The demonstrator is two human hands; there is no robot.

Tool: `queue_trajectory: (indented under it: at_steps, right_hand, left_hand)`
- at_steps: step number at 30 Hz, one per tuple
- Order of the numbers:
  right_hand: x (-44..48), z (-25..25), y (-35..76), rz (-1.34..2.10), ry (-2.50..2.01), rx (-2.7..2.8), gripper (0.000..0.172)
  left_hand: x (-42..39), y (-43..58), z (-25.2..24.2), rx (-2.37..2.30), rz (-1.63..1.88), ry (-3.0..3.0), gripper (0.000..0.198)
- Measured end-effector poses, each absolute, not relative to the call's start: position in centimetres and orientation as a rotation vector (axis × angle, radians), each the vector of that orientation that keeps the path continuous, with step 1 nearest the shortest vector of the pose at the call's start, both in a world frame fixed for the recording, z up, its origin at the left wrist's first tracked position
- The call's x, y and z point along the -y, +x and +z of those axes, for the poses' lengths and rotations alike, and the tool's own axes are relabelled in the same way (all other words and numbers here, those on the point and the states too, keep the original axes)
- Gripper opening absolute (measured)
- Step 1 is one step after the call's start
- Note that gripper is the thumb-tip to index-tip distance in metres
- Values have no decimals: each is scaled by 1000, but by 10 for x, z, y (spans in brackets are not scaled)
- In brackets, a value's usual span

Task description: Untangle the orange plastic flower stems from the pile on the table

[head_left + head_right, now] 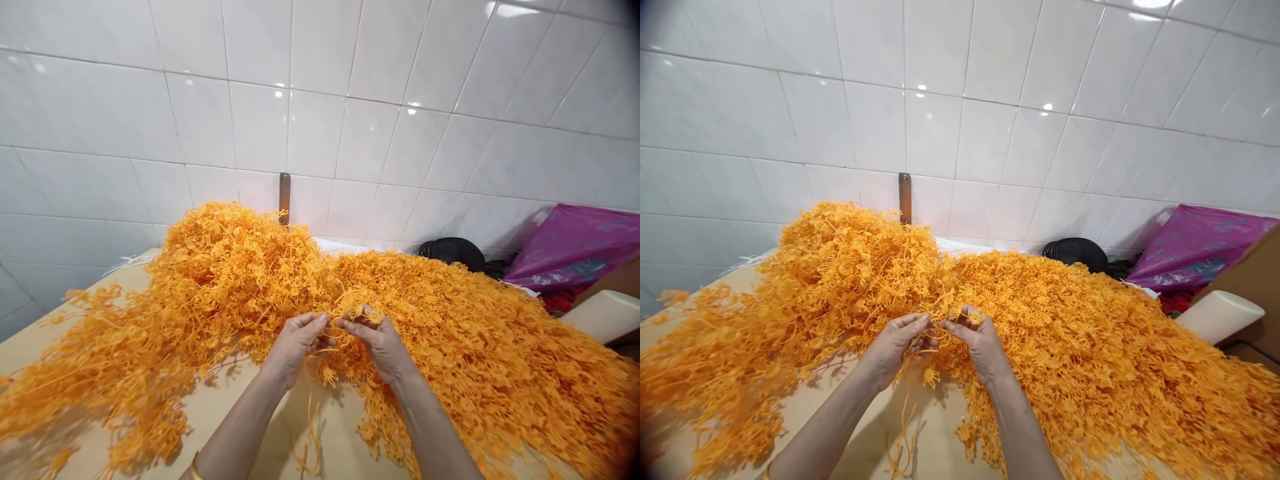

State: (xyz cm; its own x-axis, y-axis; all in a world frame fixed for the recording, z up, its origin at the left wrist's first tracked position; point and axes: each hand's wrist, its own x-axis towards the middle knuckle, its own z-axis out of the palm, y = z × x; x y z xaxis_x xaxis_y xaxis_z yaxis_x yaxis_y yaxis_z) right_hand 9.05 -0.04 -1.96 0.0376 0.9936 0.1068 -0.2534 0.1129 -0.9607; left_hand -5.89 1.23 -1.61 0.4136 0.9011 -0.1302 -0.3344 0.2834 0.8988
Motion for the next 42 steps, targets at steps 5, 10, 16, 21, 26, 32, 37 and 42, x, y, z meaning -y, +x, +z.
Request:
queue_trajectory:
  at_steps: [5,10,16,21,26,32,37,42]
  right_hand:
    - [-1,-22,90,1187,-957,1113,15]
    - [1,-19,90,1214,-999,1182,19]
    - [-4,-23,99,1236,-1100,938,23]
    - [-5,-23,104,1300,-1041,814,23]
    - [-3,-20,106,1289,-1019,758,26]
    - [-3,-19,106,1262,-1008,736,29]
    - [2,-14,96,1189,-1038,958,21]
    - [1,-14,95,1222,-1001,896,22]
  left_hand:
    - [-12,-59,-17,-808,927,946,24]
    - [-14,-59,-17,-842,1080,1033,15]
    - [-12,-57,-17,-687,1182,1075,15]
    - [-8,-54,-18,-676,1109,1149,24]
    - [-8,-52,-19,-718,1096,1196,19]
    - [-5,-51,-13,-788,1106,1280,22]
    - [-7,-47,-21,-882,1077,1322,36]
    - [-11,-47,-26,-963,1161,1290,35]
